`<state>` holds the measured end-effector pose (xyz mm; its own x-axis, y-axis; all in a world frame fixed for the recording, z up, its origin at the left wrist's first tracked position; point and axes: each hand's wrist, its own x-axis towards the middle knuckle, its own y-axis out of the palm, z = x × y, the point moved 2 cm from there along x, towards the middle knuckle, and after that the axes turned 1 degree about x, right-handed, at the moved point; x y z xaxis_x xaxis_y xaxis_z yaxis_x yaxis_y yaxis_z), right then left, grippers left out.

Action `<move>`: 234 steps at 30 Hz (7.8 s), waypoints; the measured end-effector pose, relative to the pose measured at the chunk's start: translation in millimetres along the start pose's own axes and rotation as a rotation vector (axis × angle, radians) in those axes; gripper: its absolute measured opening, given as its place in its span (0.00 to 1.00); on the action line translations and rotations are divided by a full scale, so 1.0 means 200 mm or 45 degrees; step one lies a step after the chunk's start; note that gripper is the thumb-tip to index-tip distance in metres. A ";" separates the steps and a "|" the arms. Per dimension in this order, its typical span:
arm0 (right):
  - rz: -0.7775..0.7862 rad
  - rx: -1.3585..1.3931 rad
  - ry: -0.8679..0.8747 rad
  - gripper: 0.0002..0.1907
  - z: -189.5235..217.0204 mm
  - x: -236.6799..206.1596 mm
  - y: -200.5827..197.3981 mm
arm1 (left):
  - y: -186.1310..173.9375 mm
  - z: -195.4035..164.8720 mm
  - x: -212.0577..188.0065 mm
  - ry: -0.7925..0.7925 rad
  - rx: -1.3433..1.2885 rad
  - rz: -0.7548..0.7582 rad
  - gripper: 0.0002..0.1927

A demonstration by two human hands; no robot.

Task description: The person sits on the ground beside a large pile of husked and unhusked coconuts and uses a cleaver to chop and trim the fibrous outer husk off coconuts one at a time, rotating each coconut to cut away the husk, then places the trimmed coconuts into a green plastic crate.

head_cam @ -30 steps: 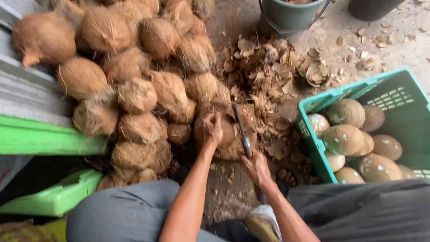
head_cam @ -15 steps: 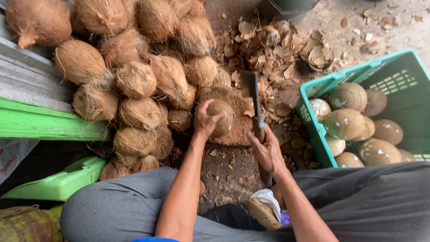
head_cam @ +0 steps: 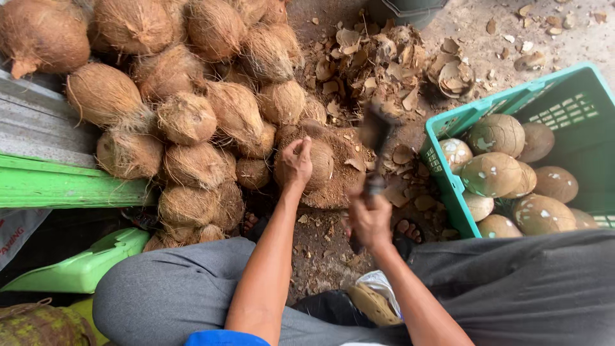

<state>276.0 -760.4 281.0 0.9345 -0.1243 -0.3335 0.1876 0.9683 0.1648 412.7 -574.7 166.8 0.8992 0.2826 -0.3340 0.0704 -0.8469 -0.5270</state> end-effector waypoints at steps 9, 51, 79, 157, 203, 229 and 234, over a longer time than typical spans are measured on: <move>-0.040 0.078 -0.114 0.16 0.01 0.00 -0.03 | 0.01 -0.05 -0.01 -0.078 0.121 -0.005 0.26; -0.025 -0.748 -0.283 0.20 -0.18 0.15 -0.02 | 0.03 -0.10 0.06 -0.201 0.215 -0.090 0.27; 0.179 -0.808 0.410 0.19 -0.17 0.00 -0.10 | 0.01 0.15 -0.07 0.191 -0.490 -0.231 0.29; 0.191 -0.361 0.331 0.10 0.02 0.00 -0.02 | 0.06 -0.04 -0.05 -0.261 -0.241 -0.232 0.23; 0.006 -0.649 0.171 0.15 -0.03 0.09 -0.21 | 0.03 0.02 -0.11 -0.128 -0.189 -0.288 0.22; 0.115 -0.411 0.113 0.08 0.01 0.02 -0.06 | 0.04 -0.09 -0.08 -0.130 -0.142 -0.313 0.20; 0.016 -0.436 0.035 0.14 0.01 0.06 -0.04 | 0.00 -0.14 -0.11 -0.268 -0.023 -0.261 0.20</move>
<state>286.3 -769.3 277.0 0.9267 -0.1108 -0.3590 0.0595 0.9867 -0.1510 404.5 -594.3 195.5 0.7562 0.5343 -0.3779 0.2508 -0.7700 -0.5867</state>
